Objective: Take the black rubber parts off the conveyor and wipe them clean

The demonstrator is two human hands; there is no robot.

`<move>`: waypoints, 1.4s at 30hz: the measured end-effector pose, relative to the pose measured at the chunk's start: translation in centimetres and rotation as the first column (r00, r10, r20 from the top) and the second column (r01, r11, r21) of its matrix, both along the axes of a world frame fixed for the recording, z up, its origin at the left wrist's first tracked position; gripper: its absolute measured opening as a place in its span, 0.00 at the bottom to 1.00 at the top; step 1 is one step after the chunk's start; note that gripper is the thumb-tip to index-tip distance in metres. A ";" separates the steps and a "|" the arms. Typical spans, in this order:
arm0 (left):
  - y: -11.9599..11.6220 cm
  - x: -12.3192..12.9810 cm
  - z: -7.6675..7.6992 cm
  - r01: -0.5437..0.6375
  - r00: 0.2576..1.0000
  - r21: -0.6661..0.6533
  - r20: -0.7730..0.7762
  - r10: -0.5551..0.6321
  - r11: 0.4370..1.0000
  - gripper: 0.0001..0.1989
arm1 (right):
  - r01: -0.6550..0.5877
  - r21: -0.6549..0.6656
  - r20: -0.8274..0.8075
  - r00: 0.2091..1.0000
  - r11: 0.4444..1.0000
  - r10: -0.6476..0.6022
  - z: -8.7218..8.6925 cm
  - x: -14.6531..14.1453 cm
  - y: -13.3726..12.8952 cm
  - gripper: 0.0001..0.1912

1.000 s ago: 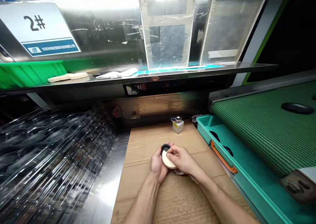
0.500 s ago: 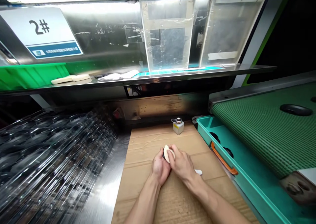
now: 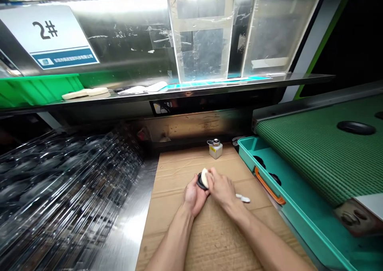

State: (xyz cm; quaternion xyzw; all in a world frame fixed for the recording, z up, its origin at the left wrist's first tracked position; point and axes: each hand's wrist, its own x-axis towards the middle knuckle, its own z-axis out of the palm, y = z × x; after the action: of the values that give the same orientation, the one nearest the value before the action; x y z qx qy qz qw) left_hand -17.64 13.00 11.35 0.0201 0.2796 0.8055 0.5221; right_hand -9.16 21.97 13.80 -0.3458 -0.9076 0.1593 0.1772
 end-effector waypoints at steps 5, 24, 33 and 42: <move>-0.8 -0.6 1.0 0.025 1.000 0.020 0.002 -0.025 0.999 0.18 | 0.237 -0.103 -0.082 0.966 0.966 -0.246 -1.0 1.8 4.9 0.19; -2.8 1.9 3.4 -0.538 0.148 0.089 -0.969 0.199 0.838 0.49 | 0.175 -0.235 -0.240 0.943 0.956 -0.231 -5.1 2.7 8.6 0.17; -2.9 1.6 3.1 -0.567 0.100 0.099 -0.977 0.188 0.818 0.50 | 0.188 -0.225 -0.217 0.947 0.956 -0.237 -5.1 2.8 8.6 0.18; -3.2 1.6 3.2 -0.557 0.109 0.132 -0.967 0.230 0.820 0.47 | 0.185 -0.233 -0.212 0.948 0.955 -0.235 -5.5 2.8 9.0 0.20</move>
State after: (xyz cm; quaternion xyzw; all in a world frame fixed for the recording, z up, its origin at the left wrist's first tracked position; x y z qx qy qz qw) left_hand -16.05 9.82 14.58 0.3621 0.6370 0.6805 -0.0019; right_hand -6.33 30.95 8.34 -0.4362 -0.8156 0.2748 0.2629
